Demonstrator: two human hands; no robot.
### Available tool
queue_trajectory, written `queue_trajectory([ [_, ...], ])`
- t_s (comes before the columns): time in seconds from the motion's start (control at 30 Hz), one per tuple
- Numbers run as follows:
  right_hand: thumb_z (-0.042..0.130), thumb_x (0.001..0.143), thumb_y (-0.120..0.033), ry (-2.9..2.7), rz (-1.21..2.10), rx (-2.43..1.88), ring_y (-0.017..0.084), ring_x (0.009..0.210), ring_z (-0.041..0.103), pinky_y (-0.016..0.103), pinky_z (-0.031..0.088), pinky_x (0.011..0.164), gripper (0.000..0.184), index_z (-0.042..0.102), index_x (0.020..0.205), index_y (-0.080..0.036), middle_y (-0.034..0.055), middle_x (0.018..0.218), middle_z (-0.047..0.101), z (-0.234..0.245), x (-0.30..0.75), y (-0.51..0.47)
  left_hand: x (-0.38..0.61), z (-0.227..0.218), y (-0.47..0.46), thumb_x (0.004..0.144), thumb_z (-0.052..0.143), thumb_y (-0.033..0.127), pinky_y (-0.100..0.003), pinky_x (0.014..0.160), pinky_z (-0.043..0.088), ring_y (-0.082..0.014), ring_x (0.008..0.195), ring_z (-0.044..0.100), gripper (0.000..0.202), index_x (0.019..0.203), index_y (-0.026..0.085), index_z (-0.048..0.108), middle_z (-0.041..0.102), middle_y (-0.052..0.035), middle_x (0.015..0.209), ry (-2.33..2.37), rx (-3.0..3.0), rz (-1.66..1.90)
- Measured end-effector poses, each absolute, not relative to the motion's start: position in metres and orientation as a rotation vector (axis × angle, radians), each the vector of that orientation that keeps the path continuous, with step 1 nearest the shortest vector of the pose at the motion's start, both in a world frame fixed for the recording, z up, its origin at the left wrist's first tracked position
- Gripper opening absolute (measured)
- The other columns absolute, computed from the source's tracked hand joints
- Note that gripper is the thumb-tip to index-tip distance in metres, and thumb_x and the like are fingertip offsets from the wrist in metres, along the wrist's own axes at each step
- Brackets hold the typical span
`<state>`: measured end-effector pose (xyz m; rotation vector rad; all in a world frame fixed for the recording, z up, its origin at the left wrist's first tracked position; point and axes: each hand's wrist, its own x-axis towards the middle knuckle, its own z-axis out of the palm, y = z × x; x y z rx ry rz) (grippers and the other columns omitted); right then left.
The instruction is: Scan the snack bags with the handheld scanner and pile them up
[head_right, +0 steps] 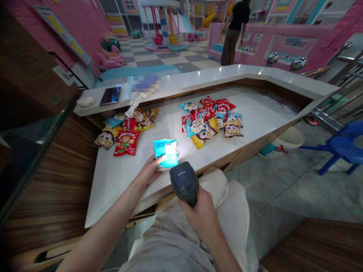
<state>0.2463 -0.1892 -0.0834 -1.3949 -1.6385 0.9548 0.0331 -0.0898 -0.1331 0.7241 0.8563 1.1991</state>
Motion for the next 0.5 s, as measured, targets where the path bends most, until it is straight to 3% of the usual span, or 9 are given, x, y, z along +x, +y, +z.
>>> queue_trajectory([
  [0.33,0.061,0.075,-0.023,-1.622,0.96,-1.393,0.021,0.068,0.065,0.026,0.049,0.062,0.012,0.069,0.081,-0.016,0.0043,0.073,0.073,-0.09,0.248,-0.19,0.034,-0.132,-0.09,0.079,0.077,0.032,-0.048,0.1,0.051,-0.0316,0.107,0.07,0.052,0.125,0.013,0.063,0.069,-0.0175,0.125,0.902,0.678,1.2],
  [0.5,0.062,0.077,-0.025,-1.606,0.94,-1.457,0.023,0.069,0.066,0.027,0.05,0.064,0.013,0.07,0.081,-0.016,0.0044,0.072,0.073,-0.094,0.258,-0.191,0.037,-0.129,-0.075,0.082,0.068,0.04,-0.045,0.095,0.054,-0.0305,0.103,0.071,0.05,0.123,0.012,0.063,0.073,-0.0146,0.115,0.958,0.54,1.178],
])
